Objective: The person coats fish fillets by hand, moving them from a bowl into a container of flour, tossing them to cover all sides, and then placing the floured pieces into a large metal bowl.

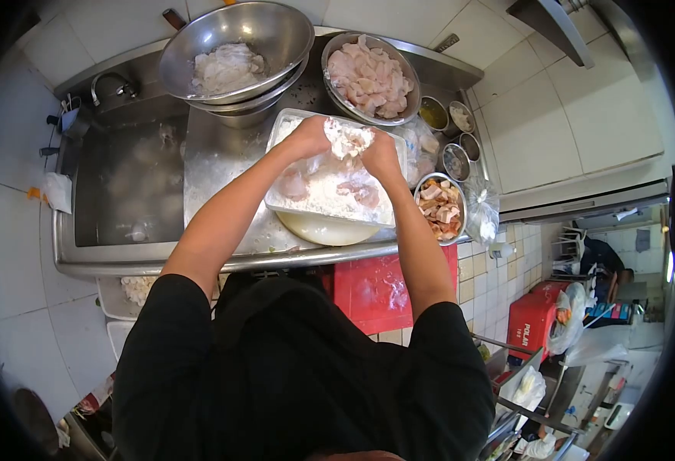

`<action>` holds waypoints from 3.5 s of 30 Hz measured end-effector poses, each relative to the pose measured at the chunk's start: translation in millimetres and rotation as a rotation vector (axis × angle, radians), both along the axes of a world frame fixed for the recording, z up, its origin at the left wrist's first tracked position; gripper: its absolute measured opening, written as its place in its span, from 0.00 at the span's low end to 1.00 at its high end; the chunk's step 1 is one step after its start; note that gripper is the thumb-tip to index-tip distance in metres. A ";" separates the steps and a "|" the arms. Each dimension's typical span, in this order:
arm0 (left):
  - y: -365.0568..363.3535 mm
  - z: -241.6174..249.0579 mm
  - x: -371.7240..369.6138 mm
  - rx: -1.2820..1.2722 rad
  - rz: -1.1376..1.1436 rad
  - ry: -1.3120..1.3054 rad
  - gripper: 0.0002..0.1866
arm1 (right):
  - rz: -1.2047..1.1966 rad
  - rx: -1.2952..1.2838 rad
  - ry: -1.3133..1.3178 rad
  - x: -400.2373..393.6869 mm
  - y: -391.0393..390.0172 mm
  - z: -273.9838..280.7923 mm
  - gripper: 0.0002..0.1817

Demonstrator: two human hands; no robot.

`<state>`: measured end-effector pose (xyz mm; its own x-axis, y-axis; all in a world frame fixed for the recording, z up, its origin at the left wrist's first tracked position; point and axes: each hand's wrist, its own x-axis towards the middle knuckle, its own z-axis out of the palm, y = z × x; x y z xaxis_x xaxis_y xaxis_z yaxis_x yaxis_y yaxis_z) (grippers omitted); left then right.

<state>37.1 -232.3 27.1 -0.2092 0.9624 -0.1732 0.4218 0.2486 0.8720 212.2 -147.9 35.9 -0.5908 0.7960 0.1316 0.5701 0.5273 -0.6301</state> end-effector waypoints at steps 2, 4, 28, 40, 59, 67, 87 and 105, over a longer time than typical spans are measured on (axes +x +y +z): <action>-8.0 9.5 -3.3 0.014 -0.048 0.068 0.19 | 0.116 -0.130 0.047 5.3 -9.8 18.5 0.20; -17.0 15.2 -10.1 -0.008 -0.123 0.235 0.20 | 0.275 -0.265 0.073 15.8 -8.1 21.9 0.22; -60.7 -7.5 -7.4 -0.186 -0.207 0.400 0.37 | 0.376 -0.068 -0.283 42.2 6.5 1.6 0.44; -37.4 -28.7 40.0 0.325 -0.014 -0.125 0.37 | 0.114 -0.054 -0.061 22.6 -39.1 -34.8 0.33; -70.7 -5.5 37.5 -0.303 -0.027 0.387 0.53 | 0.021 -0.288 -0.108 71.8 0.1 -44.1 0.41; -41.9 -39.0 39.2 -0.060 0.010 0.197 0.52 | 0.231 -0.397 0.130 28.2 -45.2 -44.8 0.46; -25.6 -31.0 -13.6 -0.171 -0.185 0.328 0.49 | 0.072 -0.316 -0.091 49.5 60.9 -82.7 0.39; -64.4 14.3 -4.2 -0.271 -0.151 0.372 0.47 | 0.381 -0.063 -0.307 34.1 9.6 -8.0 0.47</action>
<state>32.9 -296.7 41.4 -0.1657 0.9172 -0.3623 0.7414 0.3581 0.5675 246.3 -138.2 27.9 -0.8456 0.5163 -0.1357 0.5083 0.7011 -0.5001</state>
